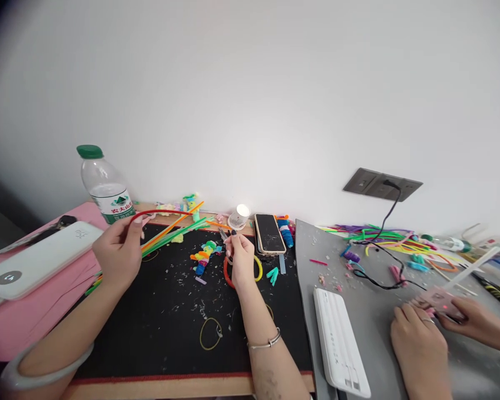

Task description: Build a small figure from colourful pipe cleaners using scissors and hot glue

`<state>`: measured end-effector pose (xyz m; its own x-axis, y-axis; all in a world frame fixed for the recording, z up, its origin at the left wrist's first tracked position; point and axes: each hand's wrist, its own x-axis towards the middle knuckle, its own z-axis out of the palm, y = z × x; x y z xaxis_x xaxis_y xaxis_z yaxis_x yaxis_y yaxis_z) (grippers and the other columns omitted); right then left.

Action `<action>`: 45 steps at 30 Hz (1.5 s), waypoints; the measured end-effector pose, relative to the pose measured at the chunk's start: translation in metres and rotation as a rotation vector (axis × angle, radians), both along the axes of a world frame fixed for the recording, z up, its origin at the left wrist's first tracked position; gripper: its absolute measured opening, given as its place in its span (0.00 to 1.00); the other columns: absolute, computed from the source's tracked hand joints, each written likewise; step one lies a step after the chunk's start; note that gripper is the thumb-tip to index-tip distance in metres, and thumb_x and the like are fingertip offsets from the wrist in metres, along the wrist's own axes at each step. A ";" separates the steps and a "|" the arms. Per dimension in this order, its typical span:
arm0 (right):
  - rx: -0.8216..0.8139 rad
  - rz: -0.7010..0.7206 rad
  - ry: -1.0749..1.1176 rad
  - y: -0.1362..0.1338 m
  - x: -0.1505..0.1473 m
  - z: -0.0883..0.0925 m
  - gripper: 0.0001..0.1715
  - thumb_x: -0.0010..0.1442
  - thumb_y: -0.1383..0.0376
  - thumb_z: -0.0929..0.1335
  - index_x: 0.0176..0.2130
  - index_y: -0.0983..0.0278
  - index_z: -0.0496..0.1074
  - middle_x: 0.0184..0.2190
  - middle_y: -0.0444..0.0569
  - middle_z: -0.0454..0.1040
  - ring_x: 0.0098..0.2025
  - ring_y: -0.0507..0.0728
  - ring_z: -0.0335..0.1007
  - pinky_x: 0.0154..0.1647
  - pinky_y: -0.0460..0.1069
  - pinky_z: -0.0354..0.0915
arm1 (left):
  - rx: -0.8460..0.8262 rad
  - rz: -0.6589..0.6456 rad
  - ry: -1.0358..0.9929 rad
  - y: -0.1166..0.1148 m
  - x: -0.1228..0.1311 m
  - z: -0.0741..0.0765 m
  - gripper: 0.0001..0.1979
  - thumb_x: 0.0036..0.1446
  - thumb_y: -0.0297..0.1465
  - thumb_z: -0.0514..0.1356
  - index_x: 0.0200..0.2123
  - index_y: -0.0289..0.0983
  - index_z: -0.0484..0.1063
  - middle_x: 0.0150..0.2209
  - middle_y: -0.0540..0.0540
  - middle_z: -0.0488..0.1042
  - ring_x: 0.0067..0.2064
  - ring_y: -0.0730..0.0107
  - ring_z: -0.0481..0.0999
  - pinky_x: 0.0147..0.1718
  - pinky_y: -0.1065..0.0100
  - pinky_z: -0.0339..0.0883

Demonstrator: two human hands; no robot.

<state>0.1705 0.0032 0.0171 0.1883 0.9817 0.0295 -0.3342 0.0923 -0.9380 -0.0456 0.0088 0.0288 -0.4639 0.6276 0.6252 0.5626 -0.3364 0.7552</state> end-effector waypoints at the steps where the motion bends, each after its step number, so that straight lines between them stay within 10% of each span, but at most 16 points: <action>1: -0.003 -0.008 0.041 0.000 0.002 -0.002 0.16 0.53 0.56 0.67 0.23 0.63 0.65 0.13 0.34 0.52 0.15 0.45 0.41 0.14 0.43 0.39 | -0.002 0.000 -0.012 0.000 0.000 0.001 0.16 0.60 0.41 0.54 0.34 0.37 0.75 0.23 0.51 0.70 0.26 0.70 0.68 0.27 0.67 0.64; 7: -0.033 -0.108 0.214 0.003 0.017 -0.001 0.14 0.50 0.64 0.66 0.20 0.62 0.56 0.14 0.32 0.44 0.15 0.45 0.35 0.13 0.42 0.38 | 0.028 -0.010 -0.172 0.000 -0.001 0.008 0.19 0.61 0.42 0.54 0.21 0.38 0.66 0.25 0.49 0.71 0.30 0.67 0.71 0.31 0.63 0.66; 12: -0.081 -0.067 0.216 0.007 0.019 -0.001 0.10 0.50 0.62 0.64 0.22 0.62 0.59 0.13 0.33 0.49 0.15 0.46 0.38 0.14 0.42 0.40 | 0.022 -0.098 -0.520 0.014 -0.012 0.005 0.14 0.59 0.40 0.58 0.32 0.35 0.73 0.23 0.53 0.66 0.23 0.78 0.60 0.21 0.72 0.59; 21: 0.128 0.450 -0.433 -0.013 -0.028 -0.008 0.11 0.51 0.62 0.69 0.36 0.63 0.70 0.22 0.39 0.66 0.22 0.47 0.56 0.23 0.43 0.53 | -0.449 -0.768 -0.984 0.016 0.001 0.000 0.07 0.61 0.30 0.56 0.32 0.37 0.71 0.30 0.49 0.75 0.27 0.79 0.74 0.24 0.78 0.70; 26: 0.231 0.351 -0.514 -0.024 -0.035 -0.007 0.09 0.56 0.60 0.68 0.31 0.63 0.66 0.22 0.38 0.62 0.23 0.48 0.55 0.25 0.44 0.54 | -0.680 -1.016 -0.854 0.002 0.022 -0.008 0.09 0.53 0.35 0.65 0.34 0.35 0.74 0.31 0.46 0.77 0.31 0.72 0.78 0.29 0.74 0.73; 39: 0.148 0.119 -0.135 -0.017 -0.032 -0.005 0.17 0.58 0.58 0.65 0.22 0.64 0.62 0.16 0.38 0.60 0.17 0.46 0.51 0.17 0.43 0.48 | -0.340 -0.638 -0.969 0.016 0.013 -0.014 0.16 0.42 0.40 0.70 0.29 0.36 0.72 0.24 0.53 0.70 0.23 0.79 0.71 0.25 0.76 0.69; 45: 0.094 0.180 -0.110 -0.012 -0.031 -0.013 0.12 0.51 0.60 0.71 0.34 0.65 0.69 0.15 0.36 0.64 0.14 0.45 0.54 0.13 0.41 0.50 | -0.648 -0.866 -0.576 0.005 0.022 -0.015 0.16 0.45 0.42 0.68 0.25 0.34 0.72 0.22 0.52 0.70 0.24 0.77 0.70 0.25 0.75 0.67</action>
<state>0.1395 -0.0091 0.0045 0.0010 0.9911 0.1334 -0.2495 0.1294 -0.9597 -0.0241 0.0138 0.0141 0.1555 0.9849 -0.0760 -0.1322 0.0970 0.9865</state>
